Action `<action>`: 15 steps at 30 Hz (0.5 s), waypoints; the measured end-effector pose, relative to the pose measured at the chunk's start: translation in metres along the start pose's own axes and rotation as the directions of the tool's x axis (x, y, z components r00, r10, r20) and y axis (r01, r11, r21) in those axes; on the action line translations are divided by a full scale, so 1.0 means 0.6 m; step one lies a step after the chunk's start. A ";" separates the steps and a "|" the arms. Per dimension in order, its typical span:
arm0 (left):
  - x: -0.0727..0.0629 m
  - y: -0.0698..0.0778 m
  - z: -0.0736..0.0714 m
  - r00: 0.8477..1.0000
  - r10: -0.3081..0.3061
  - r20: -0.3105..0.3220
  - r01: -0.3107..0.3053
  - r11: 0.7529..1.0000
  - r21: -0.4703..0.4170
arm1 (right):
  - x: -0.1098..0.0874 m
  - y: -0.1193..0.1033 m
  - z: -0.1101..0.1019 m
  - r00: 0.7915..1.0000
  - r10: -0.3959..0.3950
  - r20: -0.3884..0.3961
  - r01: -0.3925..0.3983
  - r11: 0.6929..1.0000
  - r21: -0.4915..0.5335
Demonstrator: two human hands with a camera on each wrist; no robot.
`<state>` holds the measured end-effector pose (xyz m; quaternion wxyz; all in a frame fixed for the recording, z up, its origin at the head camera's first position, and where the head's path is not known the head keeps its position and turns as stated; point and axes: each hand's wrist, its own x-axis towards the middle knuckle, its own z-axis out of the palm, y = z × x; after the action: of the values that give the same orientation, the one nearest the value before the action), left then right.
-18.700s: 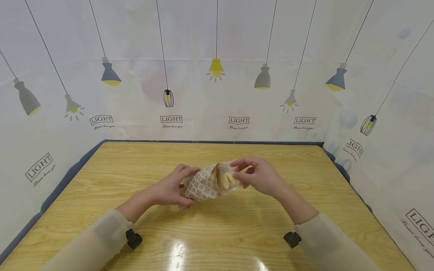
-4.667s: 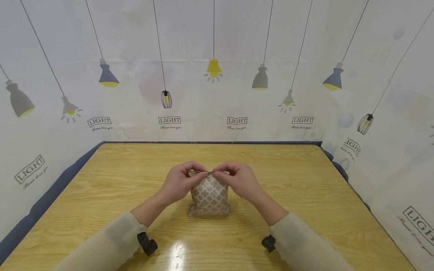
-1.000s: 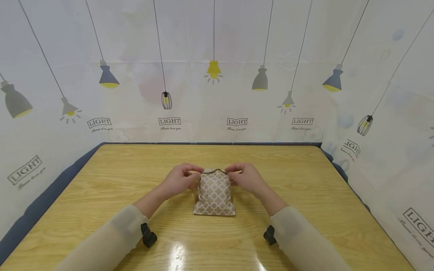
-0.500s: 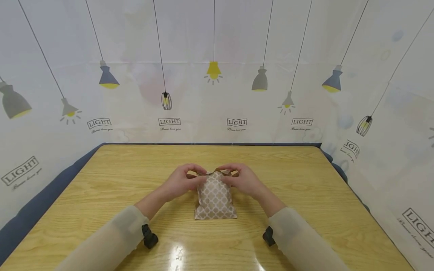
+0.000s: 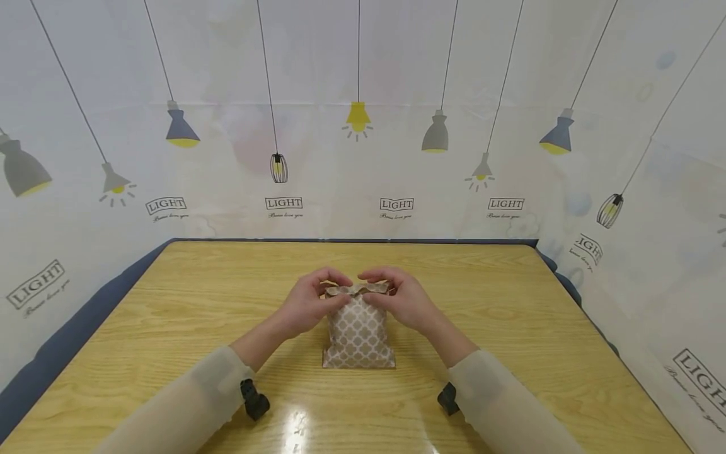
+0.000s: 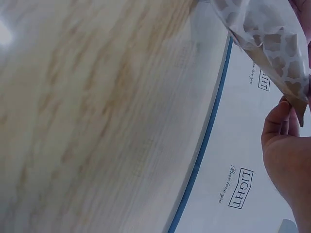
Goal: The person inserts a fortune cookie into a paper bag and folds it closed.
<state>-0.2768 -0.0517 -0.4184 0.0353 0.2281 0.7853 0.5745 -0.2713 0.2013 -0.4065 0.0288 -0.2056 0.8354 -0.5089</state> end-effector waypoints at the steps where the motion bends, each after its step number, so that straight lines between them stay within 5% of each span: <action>1: -0.001 0.000 0.000 1.000 0.009 -0.006 -0.009 1.000 0.015 | -0.001 -0.001 0.000 1.000 -0.010 0.008 0.010 1.000 0.002; 6: -0.004 0.000 0.000 0.999 0.033 -0.040 -0.031 0.999 0.043 | -0.008 -0.002 -0.002 0.998 -0.024 0.056 0.023 1.000 0.012; 15: -0.003 0.005 0.006 0.998 -0.051 -0.045 0.051 0.999 0.006 | -0.009 -0.001 0.007 0.998 -0.020 0.051 0.019 0.999 0.033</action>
<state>-0.2733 -0.0485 -0.4175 0.0316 0.1953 0.7935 0.5755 -0.2653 0.1997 -0.4088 0.0487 -0.2264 0.8240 -0.5172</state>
